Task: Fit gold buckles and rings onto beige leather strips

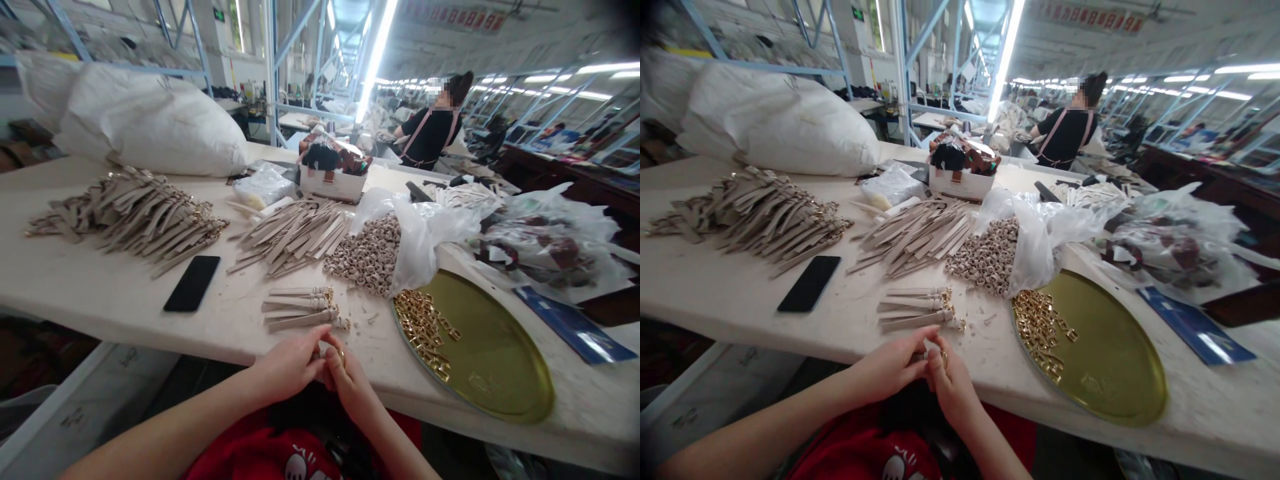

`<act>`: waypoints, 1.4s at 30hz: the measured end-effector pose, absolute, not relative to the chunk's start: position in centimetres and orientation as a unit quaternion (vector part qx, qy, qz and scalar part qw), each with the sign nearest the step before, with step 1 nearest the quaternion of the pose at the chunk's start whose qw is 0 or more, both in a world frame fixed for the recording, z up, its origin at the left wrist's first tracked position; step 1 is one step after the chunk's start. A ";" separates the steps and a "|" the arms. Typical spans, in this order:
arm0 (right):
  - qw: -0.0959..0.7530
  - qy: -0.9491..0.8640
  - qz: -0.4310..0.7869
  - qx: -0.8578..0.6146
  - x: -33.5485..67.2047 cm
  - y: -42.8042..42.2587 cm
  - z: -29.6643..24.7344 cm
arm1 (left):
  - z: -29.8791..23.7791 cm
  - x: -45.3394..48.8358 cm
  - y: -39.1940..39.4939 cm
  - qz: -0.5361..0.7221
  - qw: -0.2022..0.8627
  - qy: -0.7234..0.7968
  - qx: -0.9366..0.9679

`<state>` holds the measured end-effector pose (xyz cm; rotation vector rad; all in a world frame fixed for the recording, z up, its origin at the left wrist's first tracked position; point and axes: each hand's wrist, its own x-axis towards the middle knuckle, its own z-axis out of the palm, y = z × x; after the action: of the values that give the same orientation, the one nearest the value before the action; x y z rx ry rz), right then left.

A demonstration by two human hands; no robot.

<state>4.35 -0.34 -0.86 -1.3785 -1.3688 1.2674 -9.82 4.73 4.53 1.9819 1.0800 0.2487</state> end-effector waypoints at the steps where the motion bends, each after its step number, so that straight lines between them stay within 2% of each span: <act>1: 0.400 -0.560 0.456 -0.564 4.6 0.9 -0.5 | 4.4 -9.8 5.7 0.108 0.397 0.438 0.799; 5: 0.374 -0.664 0.174 -0.624 5.6 5.8 0.1 | 3.0 -9.5 10.0 0.152 0.293 0.465 0.821; 8: 0.314 -0.725 0.064 -0.609 5.9 8.3 -1.2 | 2.0 -9.7 13.0 0.166 0.208 0.455 0.850; 12: 0.303 -0.736 -0.004 -0.605 5.8 9.5 -4.1 | 2.6 -10.6 17.9 0.198 0.085 0.494 0.842; 15: 0.310 -0.732 -0.022 -0.606 5.9 9.6 -5.3 | 3.7 -11.4 22.5 0.162 -0.002 0.592 0.789; 19: 0.317 -0.725 -0.018 -0.611 6.3 9.6 -5.2 | 3.6 -12.1 26.3 0.127 0.003 0.645 0.753; 24: 0.361 -0.719 -0.010 -0.594 6.4 9.4 -4.6 | 4.2 -12.7 24.0 0.147 0.012 0.651 0.745; 26: 0.396 -0.710 0.004 -0.583 6.4 9.2 -4.4 | 4.9 -12.7 21.2 0.182 0.068 0.627 0.754; 27: 0.417 -0.698 0.015 -0.582 6.6 9.0 -4.3 | 5.3 -12.5 19.5 0.210 0.139 0.600 0.759; 30: 0.464 -0.643 0.046 -0.607 7.7 8.7 -4.0 | 5.6 -11.4 13.6 0.231 0.463 0.468 0.716; 31: 0.458 -0.632 0.046 -0.624 8.3 8.8 -3.8 | 5.5 -11.0 11.6 0.214 0.545 0.441 0.680; 33: 0.379 -0.638 0.030 -0.670 9.8 9.0 -3.4 | 5.1 -10.2 8.0 0.186 0.661 0.410 0.601; 35: 0.265 -0.660 0.010 -0.703 11.1 9.6 -2.8 | 4.6 -9.7 5.5 0.174 0.736 0.396 0.521; 37: 0.189 -0.679 0.003 -0.709 12.0 10.5 -2.3 | 4.4 -9.4 4.0 0.176 0.786 0.382 0.452; 42: 0.147 -0.699 0.022 -0.700 12.1 12.1 -1.9 | 4.8 -9.6 2.6 0.194 0.828 0.369 0.376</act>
<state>12.12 12.06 -1.88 -2.0149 -2.0105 0.0628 -9.60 2.60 4.82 0.7987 0.7825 0.4109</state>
